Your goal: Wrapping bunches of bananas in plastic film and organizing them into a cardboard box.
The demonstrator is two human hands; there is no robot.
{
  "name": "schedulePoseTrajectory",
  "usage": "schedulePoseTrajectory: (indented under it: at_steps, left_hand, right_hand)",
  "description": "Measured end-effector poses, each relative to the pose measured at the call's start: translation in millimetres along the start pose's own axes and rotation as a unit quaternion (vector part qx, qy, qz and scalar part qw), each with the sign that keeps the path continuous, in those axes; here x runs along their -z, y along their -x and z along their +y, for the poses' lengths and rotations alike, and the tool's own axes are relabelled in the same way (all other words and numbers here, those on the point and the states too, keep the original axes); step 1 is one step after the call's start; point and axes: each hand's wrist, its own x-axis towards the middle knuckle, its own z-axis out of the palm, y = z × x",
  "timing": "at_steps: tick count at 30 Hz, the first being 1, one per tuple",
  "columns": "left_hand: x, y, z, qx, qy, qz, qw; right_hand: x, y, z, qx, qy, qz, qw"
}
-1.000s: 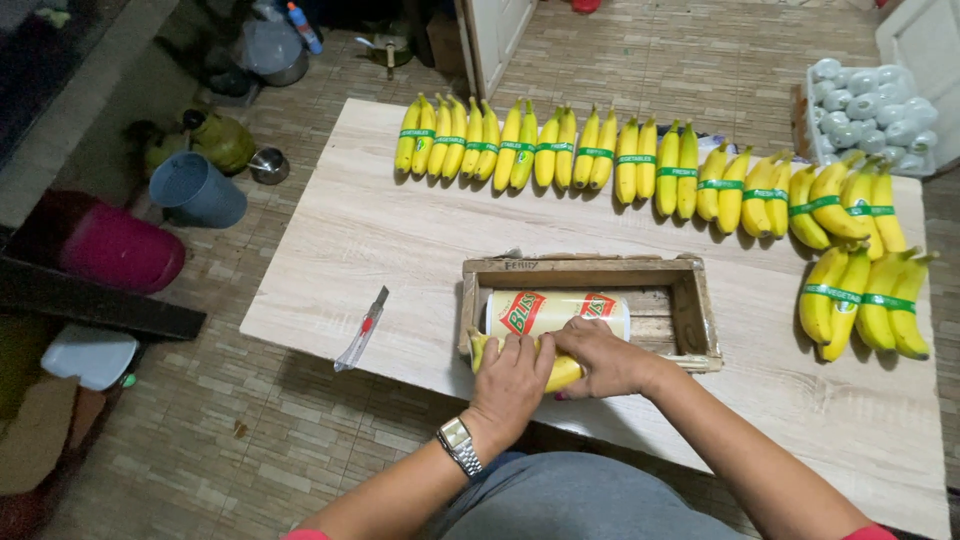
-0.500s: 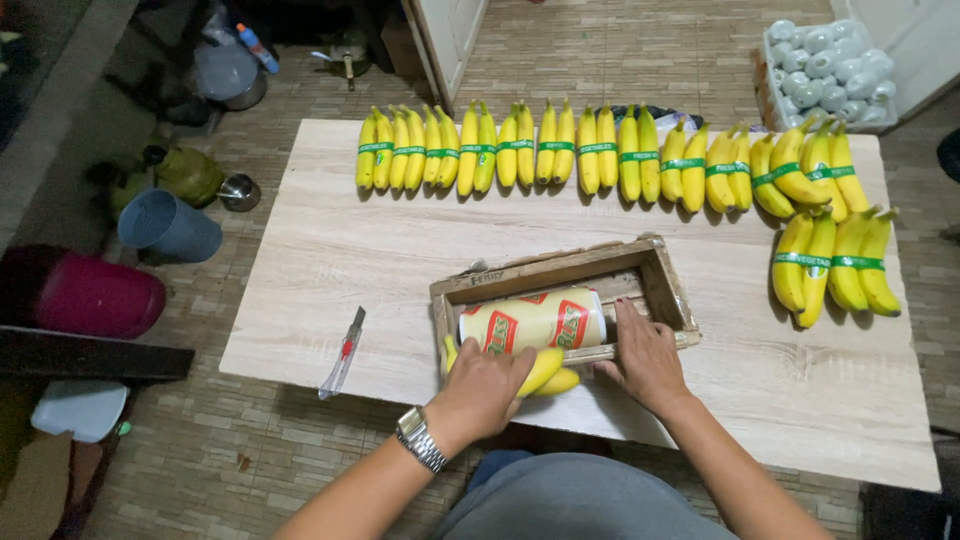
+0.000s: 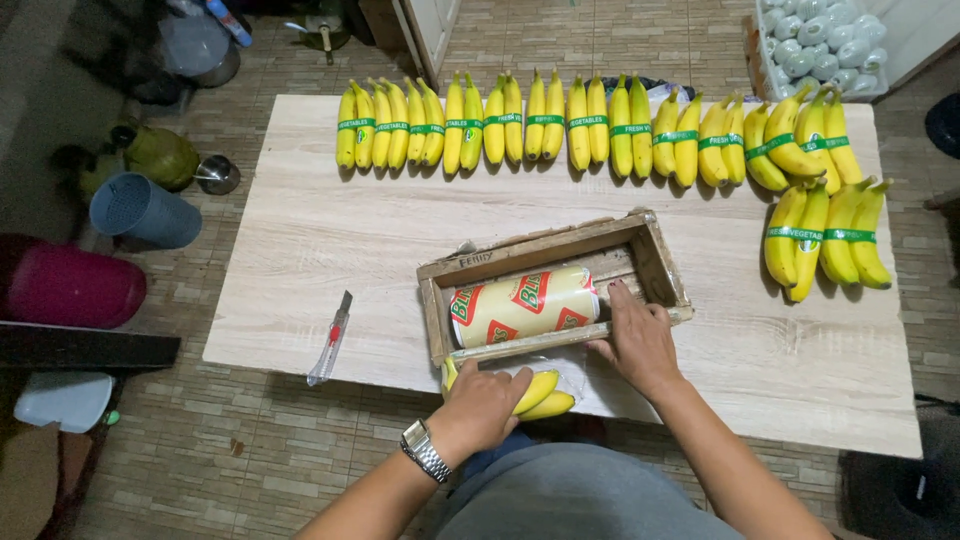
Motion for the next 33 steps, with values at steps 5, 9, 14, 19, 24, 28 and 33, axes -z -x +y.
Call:
schedulePoseTrajectory:
  at_steps: [5, 9, 14, 19, 24, 28, 33]
  left_hand:
    - [-4, -1, -2, -0.003, 0.003, 0.024, 1.0]
    - [2, -1, 0, 0.002, 0.038, 0.009, 0.999]
    - [1, -7, -1, 0.006, 0.014, 0.031, 0.999]
    - [24, -10, 5, 0.042, 0.072, -0.007, 0.996]
    - [17, -1, 32, 0.068, -0.008, 0.088, 0.994]
    - [-26, 9, 49, 0.07, -0.199, 0.308, 0.928]
    - [-29, -3, 40, 0.09, -0.241, 0.347, 0.902]
  right_hand:
    - [35, 15, -27, -0.008, -0.005, 0.03, 1.0]
    - [43, 63, -56, -0.166, -0.292, 0.074, 0.939]
    - [-4, 79, -74, -0.415, -0.712, -0.214, 0.525]
    - [20, 53, -103, -0.428, -0.845, -0.234, 0.218]
    - [4, 56, -104, -0.433, -0.845, -0.221, 0.222]
    - [-10, 65, -102, -0.338, -0.886, -0.221, 0.229]
    - [19, 66, -89, -0.37, -0.828, -0.295, 0.301]
